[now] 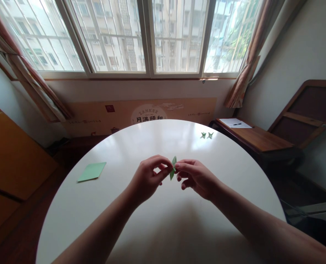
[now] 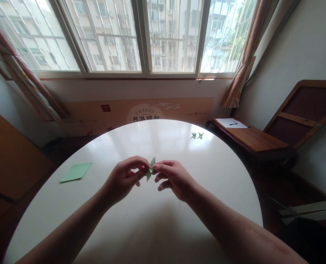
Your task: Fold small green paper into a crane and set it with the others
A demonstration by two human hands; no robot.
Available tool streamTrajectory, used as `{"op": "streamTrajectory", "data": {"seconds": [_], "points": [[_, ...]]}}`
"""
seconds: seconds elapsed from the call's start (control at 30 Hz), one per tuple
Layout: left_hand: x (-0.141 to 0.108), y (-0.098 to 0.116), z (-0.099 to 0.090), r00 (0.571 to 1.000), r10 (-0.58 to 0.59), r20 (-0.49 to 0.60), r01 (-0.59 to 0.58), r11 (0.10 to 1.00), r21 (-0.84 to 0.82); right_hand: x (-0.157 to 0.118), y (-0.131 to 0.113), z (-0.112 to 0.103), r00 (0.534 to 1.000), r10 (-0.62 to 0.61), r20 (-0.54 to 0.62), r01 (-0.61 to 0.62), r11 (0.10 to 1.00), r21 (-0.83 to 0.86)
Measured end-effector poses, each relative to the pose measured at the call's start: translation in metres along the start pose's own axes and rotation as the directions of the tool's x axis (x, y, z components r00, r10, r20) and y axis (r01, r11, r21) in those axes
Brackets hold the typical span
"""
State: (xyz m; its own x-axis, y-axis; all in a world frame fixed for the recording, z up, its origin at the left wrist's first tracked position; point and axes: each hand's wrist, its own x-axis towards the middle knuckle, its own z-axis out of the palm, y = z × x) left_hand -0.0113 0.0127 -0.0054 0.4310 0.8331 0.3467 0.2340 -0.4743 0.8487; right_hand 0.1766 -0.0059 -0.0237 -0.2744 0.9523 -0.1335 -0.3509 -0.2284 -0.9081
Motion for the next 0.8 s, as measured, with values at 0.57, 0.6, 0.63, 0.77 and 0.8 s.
{"op": "streamTrajectory", "data": {"seconds": [0.57, 0.6, 0.63, 0.77, 0.8], "points": [[0.001, -0.001, 0.02, 0.966, -0.231, -0.114, 0.186, 0.932, -0.311, -0.001, 0.008, 0.004, 0.924, -0.369, -0.103, 0.333, 0.906, -0.261], [0.0, -0.002, 0.021, 0.965, -0.232, -0.123, 0.184, 0.933, -0.31, -0.001, 0.009, 0.005, 0.913, -0.395, -0.099, 0.358, 0.895, -0.266], [0.0, -0.002, 0.021, 0.964, -0.232, -0.132, 0.182, 0.933, -0.311, -0.001, 0.009, 0.005, 0.905, -0.416, -0.087, 0.378, 0.882, -0.282], [-0.001, -0.002, 0.022, 0.957, -0.24, -0.162, 0.176, 0.926, -0.334, -0.002, 0.009, 0.007, 0.889, -0.458, -0.025, 0.412, 0.821, -0.397], [-0.001, -0.002, 0.022, 0.955, -0.248, -0.164, 0.18, 0.922, -0.342, -0.003, 0.009, 0.007, 0.885, -0.465, -0.017, 0.417, 0.808, -0.417]]}}
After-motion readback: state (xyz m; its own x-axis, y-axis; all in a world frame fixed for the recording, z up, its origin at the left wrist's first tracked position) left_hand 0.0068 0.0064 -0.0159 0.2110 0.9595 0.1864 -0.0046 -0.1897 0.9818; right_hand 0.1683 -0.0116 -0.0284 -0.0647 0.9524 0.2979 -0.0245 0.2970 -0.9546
